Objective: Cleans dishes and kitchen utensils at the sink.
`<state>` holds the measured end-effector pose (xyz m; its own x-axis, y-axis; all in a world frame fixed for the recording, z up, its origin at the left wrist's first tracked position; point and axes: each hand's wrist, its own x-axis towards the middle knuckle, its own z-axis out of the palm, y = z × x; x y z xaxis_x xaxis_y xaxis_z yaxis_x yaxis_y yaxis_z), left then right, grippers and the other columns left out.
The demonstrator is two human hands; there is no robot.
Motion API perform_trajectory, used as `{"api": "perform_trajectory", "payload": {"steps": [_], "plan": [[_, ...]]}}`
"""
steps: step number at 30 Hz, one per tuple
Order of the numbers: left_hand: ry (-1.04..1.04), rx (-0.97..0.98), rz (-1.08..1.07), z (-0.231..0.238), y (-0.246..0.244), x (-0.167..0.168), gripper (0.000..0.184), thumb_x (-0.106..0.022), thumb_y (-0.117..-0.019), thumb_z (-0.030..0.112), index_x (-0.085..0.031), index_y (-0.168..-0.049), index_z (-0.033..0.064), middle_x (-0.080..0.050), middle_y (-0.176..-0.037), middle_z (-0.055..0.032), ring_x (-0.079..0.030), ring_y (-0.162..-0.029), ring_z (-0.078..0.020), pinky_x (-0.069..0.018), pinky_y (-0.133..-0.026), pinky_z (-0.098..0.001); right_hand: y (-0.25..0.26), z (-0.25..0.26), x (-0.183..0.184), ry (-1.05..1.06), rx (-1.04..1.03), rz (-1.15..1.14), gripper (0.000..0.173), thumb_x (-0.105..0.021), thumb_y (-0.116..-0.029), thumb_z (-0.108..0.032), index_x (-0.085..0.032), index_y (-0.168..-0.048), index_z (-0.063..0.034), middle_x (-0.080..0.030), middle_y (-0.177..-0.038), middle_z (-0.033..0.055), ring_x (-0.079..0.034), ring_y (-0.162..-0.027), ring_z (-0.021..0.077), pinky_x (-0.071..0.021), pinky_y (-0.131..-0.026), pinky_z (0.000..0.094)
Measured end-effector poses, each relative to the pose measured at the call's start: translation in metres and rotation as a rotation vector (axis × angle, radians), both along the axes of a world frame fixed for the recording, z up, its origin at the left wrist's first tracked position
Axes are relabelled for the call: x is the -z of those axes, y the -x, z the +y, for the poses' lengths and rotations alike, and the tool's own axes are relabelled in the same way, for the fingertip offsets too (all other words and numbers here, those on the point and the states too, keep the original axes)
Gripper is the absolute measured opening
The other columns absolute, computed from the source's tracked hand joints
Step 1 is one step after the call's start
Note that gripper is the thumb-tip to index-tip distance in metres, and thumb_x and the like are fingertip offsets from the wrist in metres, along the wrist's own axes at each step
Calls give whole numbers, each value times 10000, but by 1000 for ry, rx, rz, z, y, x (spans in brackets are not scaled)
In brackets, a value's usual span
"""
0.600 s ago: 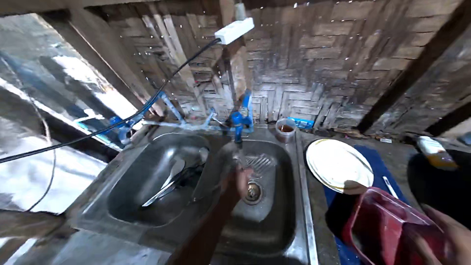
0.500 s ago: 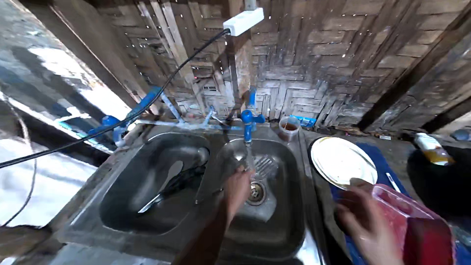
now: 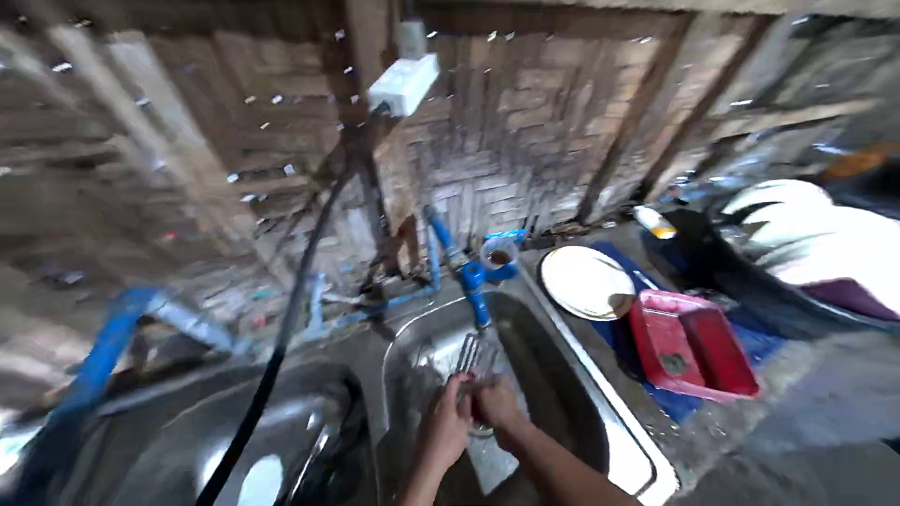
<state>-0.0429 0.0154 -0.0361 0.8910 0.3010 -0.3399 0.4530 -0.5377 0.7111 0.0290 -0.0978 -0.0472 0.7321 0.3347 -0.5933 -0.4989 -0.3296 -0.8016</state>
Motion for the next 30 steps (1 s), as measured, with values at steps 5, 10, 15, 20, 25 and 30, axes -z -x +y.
{"api": "perform_trajectory", "payload": {"steps": [5, 10, 15, 20, 25, 30], "plan": [[-37, 64, -110, 5, -12, 4, 348, -544, -1036, 228, -614, -1360, 123, -731, -1093, -138, -731, -929, -289, -588, -869, -547, -11, -12, -22, -118, -30, 69, 316, -484, -1067, -282, -631, -1170, -22, -723, -865, 89, -697, -699, 173, -592, -647, 354], [-259, 254, -63, -7, -20, -17, 404, -540, -1033, 288, -653, -1360, 79, -691, -1247, -199, -661, -1163, -380, -497, -1023, -597, -34, -37, -30, -76, -112, 81, 410, -435, -1087, -371, -584, -1304, -57, -710, -1028, 92, -706, -835, 196, -597, -761, 398], [-426, 315, -83, -8, -31, -22, 349, -492, -1062, 306, -721, -1263, 135, -724, -1165, -204, -686, -1100, -421, -524, -945, -641, -66, -87, -69, 41, -485, -247, 383, -539, -1042, -212, -558, -1384, -40, -676, -1254, 171, -709, -1013, 301, -586, -881, 518], [-341, 272, -12, -1, -46, -9, 439, -569, -1037, 320, -636, -1352, 22, -678, -1246, -257, -644, -1177, -438, -480, -1034, -626, -125, -226, -140, -17, -241, -807, 256, -502, -1040, -136, -673, -1219, -70, -724, -1146, 64, -718, -965, 172, -615, -858, 392], [121, 37, -126, -9, -58, -2, 479, -654, -998, 142, -522, -1440, 14, -681, -1222, -185, -721, -957, -268, -617, -838, -458, -201, -391, -143, 398, -93, -932, 241, -540, -1029, -78, -683, -1222, -58, -730, -1109, 126, -715, -958, 268, -586, -873, 529], [19, 28, -139, -22, -50, -23, 312, -585, -1029, 264, -663, -1205, 17, -718, -1008, -97, -698, -917, -165, -577, -893, -390, -272, -460, -59, 677, -314, -1098, 359, -725, -930, -79, -705, -1287, -112, -509, -1500, 236, -534, -1301, 508, -454, -1005, 726]]}}
